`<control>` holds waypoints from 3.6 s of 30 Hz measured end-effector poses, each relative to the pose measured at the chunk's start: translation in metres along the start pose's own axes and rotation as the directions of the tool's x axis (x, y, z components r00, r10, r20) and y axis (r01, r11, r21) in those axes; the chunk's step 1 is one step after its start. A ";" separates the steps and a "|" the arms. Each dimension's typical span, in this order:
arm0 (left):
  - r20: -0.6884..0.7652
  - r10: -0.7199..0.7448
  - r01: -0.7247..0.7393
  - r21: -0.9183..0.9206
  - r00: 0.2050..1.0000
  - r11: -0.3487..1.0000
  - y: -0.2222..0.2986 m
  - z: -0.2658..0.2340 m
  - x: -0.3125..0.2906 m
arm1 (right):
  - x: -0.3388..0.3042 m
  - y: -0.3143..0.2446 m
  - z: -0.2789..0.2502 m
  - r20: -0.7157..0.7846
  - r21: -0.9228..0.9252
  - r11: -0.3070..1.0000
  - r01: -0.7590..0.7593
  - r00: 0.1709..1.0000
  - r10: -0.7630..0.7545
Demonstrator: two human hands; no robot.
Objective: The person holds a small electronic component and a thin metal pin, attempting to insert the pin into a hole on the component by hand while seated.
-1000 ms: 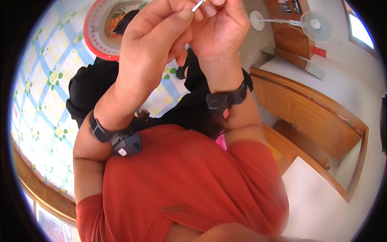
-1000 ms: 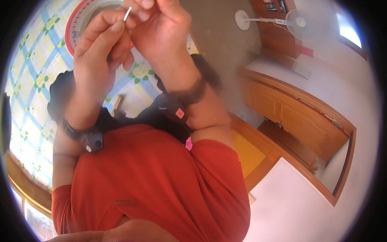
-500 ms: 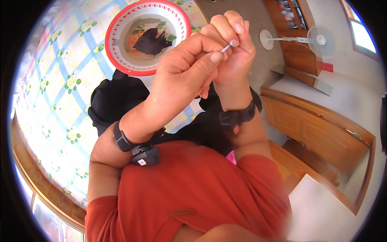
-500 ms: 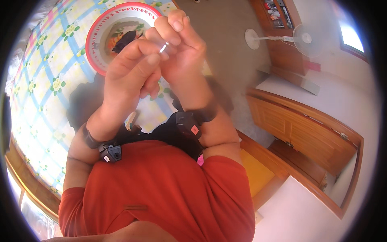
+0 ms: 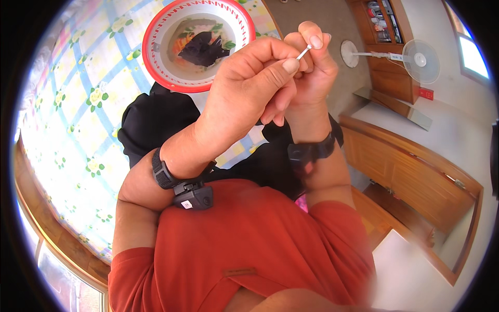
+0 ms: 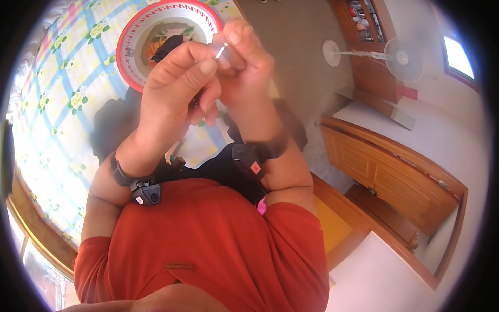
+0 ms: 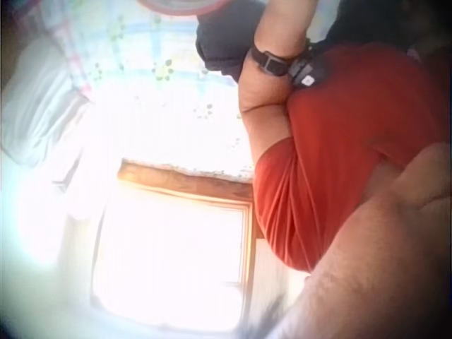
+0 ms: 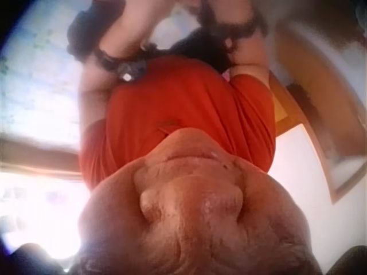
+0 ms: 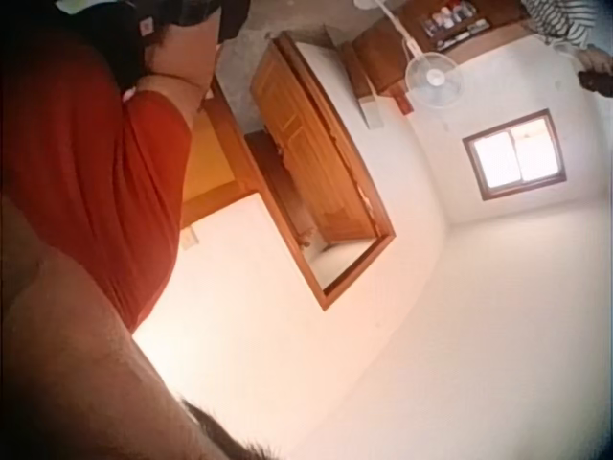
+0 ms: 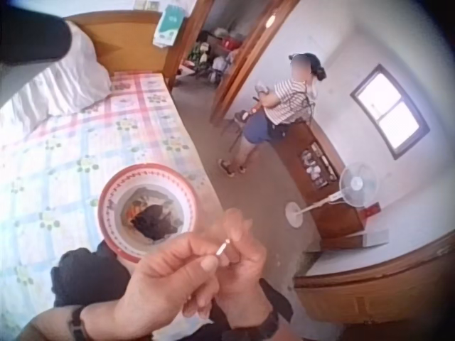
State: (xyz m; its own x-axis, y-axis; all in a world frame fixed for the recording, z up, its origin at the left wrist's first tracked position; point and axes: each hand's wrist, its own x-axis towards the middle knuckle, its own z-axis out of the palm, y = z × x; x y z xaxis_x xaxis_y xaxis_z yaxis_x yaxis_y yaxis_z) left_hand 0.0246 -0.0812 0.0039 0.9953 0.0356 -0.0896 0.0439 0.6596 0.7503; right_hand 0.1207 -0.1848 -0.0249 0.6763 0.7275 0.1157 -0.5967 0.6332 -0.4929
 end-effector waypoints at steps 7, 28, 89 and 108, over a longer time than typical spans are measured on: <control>-0.049 -0.027 0.030 0.070 0.998 0.997 0.001 0.003 0.001 | -0.001 0.001 -0.008 0.019 0.015 1.000 -0.027 0.999 0.027; -0.038 0.009 -0.007 0.046 0.999 0.999 0.002 0.004 -0.001 | -0.001 0.007 -0.007 0.052 0.016 1.000 0.008 0.999 -0.009; -0.126 0.466 -0.184 0.805 0.876 0.564 -0.001 -0.007 0.014 | -0.016 -0.011 0.040 -0.197 -0.834 0.551 -0.011 0.940 -0.279; -0.304 0.233 -0.142 0.295 0.924 0.945 0.009 0.001 0.021 | -0.009 -0.005 0.023 -0.026 -0.752 0.625 0.208 0.939 -0.344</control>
State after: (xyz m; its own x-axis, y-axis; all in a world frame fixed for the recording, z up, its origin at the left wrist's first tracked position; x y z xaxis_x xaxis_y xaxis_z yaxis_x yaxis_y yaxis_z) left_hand 0.0456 -0.0756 0.0097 0.9034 0.4153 -0.1071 -0.0741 0.3972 0.9147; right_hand 0.1079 -0.1881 -0.0035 0.8514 0.4582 0.2554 0.0923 0.3484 -0.9328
